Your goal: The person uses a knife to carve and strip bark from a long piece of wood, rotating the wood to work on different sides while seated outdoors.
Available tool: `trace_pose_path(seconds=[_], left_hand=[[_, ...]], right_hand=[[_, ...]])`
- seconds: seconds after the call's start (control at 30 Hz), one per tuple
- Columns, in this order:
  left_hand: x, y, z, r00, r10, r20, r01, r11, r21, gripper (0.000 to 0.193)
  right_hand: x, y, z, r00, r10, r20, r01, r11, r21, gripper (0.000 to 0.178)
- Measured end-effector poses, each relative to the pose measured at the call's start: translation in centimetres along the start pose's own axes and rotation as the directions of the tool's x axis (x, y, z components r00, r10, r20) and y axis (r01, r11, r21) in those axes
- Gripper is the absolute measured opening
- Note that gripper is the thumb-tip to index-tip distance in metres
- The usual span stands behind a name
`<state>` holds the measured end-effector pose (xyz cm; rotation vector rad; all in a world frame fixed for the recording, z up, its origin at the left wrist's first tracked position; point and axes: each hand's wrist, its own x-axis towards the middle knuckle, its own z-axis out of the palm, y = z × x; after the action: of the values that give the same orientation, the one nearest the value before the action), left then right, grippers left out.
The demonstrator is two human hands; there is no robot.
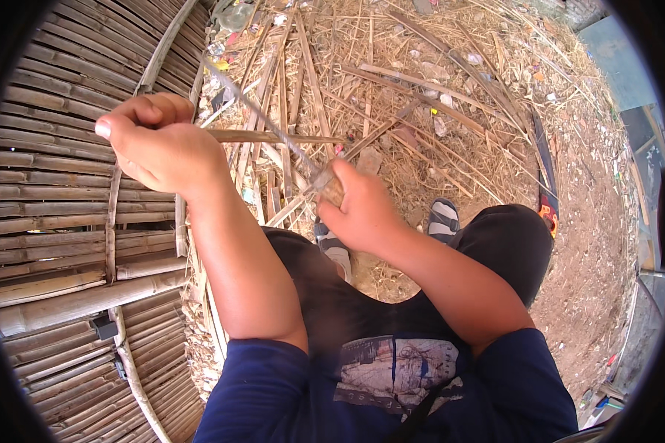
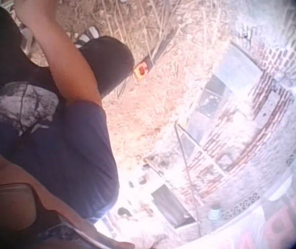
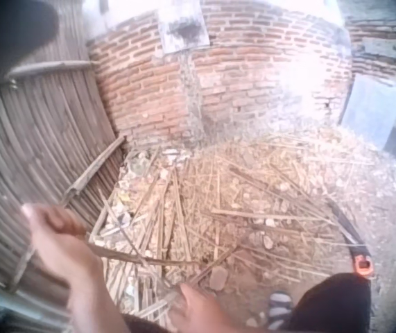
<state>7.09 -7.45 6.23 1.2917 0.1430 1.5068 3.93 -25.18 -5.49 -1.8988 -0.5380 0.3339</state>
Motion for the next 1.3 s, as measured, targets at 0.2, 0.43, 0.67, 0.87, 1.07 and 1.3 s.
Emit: trace_pose_path(seconds=[0.2, 0.43, 0.67, 0.87, 1.07, 1.3], left_hand=[[-0.9, 0.9, 1.2, 1.000, 0.011, 0.000, -0.011, 0.982, 0.187, 0.051], [-0.4, 0.5, 0.5, 1.000, -0.002, -0.016, 0.003, 0.998, 0.066, 0.049], [-0.4, 0.8, 0.7, 0.999, 0.003, -0.047, 0.003, 0.993, 0.121, 0.046], [0.9, 0.0, 0.0, 0.984, -0.016, -0.176, 0.040, 0.990, 0.132, 0.050], [1.0, 0.0, -0.4, 0.981, 0.011, -0.194, 0.010, 0.994, 0.105, 0.051], [0.8, -0.1, -0.2, 0.976, -0.012, -0.217, 0.046, 0.987, 0.151, 0.052]], right_hand=[[0.1, 2.6, 2.0, 0.998, 0.069, 0.005, -0.069, 0.996, -0.057, 0.042], [1.2, 5.7, 1.3, 0.971, 0.238, 0.000, -0.237, 0.967, -0.091, 0.041], [-0.3, 1.6, 3.0, 0.955, -0.142, -0.259, 0.176, 0.977, 0.116, 0.037], [-0.2, 3.3, 4.8, 0.999, 0.021, 0.024, -0.020, 0.999, -0.028, 0.042], [-0.2, -1.2, 1.1, 1.000, 0.008, 0.016, -0.009, 0.998, 0.064, 0.041], [0.5, 2.5, 2.8, 0.999, -0.001, 0.054, 0.010, 0.985, -0.170, 0.044]])
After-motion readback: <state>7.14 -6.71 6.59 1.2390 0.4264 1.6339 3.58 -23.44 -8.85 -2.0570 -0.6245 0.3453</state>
